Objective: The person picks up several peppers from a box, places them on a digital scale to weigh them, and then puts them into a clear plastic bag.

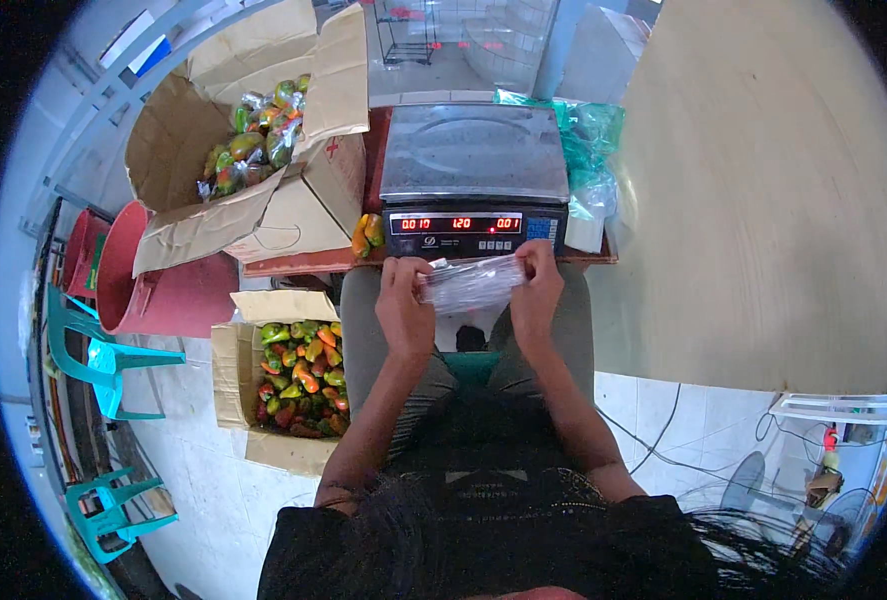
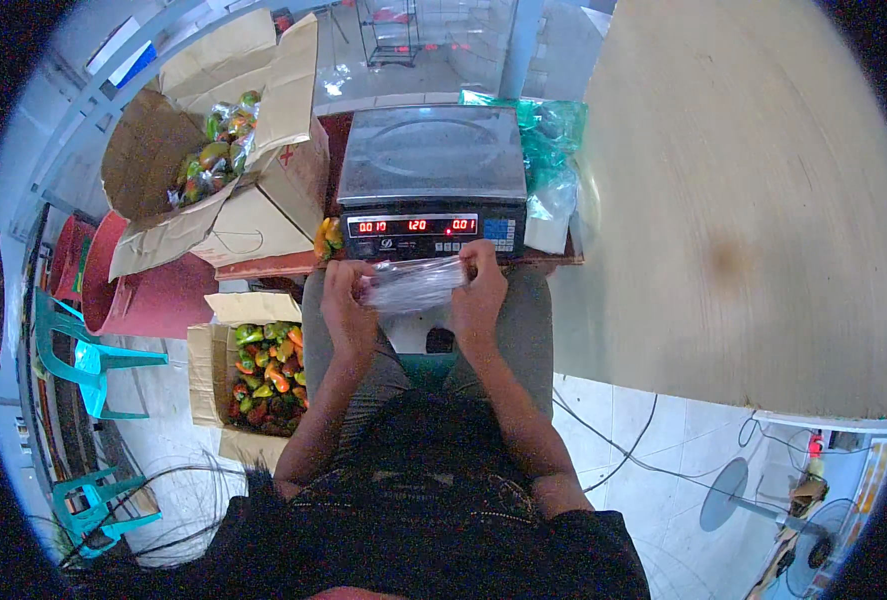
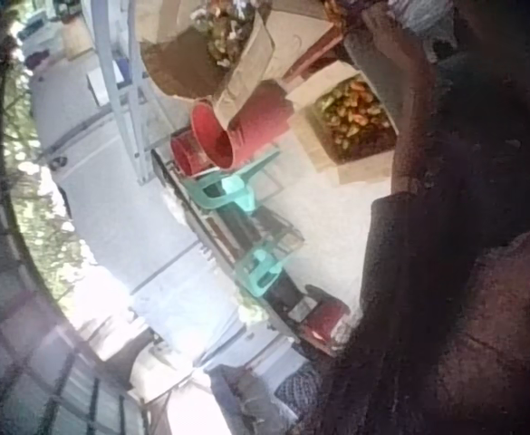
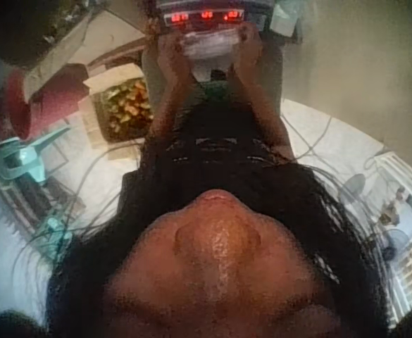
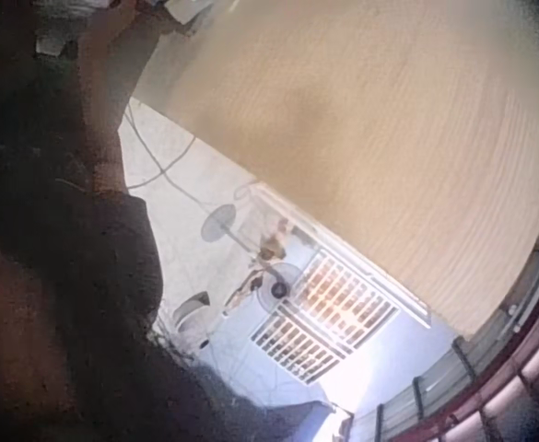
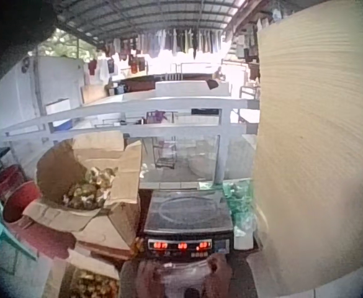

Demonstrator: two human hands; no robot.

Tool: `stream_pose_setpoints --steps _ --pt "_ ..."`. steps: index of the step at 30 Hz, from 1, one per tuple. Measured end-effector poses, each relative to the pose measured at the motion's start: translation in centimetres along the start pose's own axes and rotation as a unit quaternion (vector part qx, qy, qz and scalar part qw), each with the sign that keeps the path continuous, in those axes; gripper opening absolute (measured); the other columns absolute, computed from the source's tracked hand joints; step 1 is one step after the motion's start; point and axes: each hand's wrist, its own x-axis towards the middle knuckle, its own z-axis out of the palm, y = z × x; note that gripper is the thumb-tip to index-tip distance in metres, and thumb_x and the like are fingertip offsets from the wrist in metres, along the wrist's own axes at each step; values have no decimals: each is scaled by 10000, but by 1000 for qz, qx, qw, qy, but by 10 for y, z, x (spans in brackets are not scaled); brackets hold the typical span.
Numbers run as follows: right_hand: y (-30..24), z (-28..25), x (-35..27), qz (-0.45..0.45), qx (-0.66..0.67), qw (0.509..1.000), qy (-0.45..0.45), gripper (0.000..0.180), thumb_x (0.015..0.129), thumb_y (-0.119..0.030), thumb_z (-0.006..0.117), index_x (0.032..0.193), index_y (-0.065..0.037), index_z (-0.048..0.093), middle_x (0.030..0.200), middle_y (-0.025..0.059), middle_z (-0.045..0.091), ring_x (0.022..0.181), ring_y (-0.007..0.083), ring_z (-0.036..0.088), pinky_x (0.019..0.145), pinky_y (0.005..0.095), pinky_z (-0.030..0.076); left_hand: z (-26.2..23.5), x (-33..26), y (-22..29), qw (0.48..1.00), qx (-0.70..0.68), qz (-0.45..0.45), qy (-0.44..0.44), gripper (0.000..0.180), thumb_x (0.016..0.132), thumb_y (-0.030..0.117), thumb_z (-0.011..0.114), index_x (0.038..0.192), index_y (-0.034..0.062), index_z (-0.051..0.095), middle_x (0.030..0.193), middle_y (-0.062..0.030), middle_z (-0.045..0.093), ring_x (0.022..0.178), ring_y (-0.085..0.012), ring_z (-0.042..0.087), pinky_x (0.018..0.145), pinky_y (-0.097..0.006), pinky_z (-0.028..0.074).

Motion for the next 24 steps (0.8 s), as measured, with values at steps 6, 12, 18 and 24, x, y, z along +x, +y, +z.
stream_pose_setpoints --steps 6,12,18,24 --pt "22 8 -2 -132 -82 987 45 207 656 46 496 839 -45 465 804 132 504 748 304 506 674 378 391 7 0 -1 996 -27 60 59 310 553 -172 468 780 39 482 768 -89 464 698 -253 516 591 -317 421" --pt "11 12 -5 -50 -160 984 -63 194 706 2 509 881 -68 464 833 147 518 776 330 512 648 419 400 9 -7 -11 996 -53 50 51 296 539 -179 444 758 20 460 741 -90 434 641 -241 473 552 -298 393" --pt "28 10 5 -78 -115 989 42 214 700 13 496 897 -61 459 860 157 470 794 353 499 646 438 392 5 -2 -6 991 -32 57 112 288 531 -181 440 741 15 427 770 -97 403 647 -219 439 575 -287 379" --pt "19 7 1 -138 -82 985 -59 284 629 69 454 895 -28 446 897 167 426 834 363 479 676 437 391 11 -3 -18 994 17 67 87 293 558 -171 450 773 28 429 802 -113 417 736 -278 489 638 -340 414"
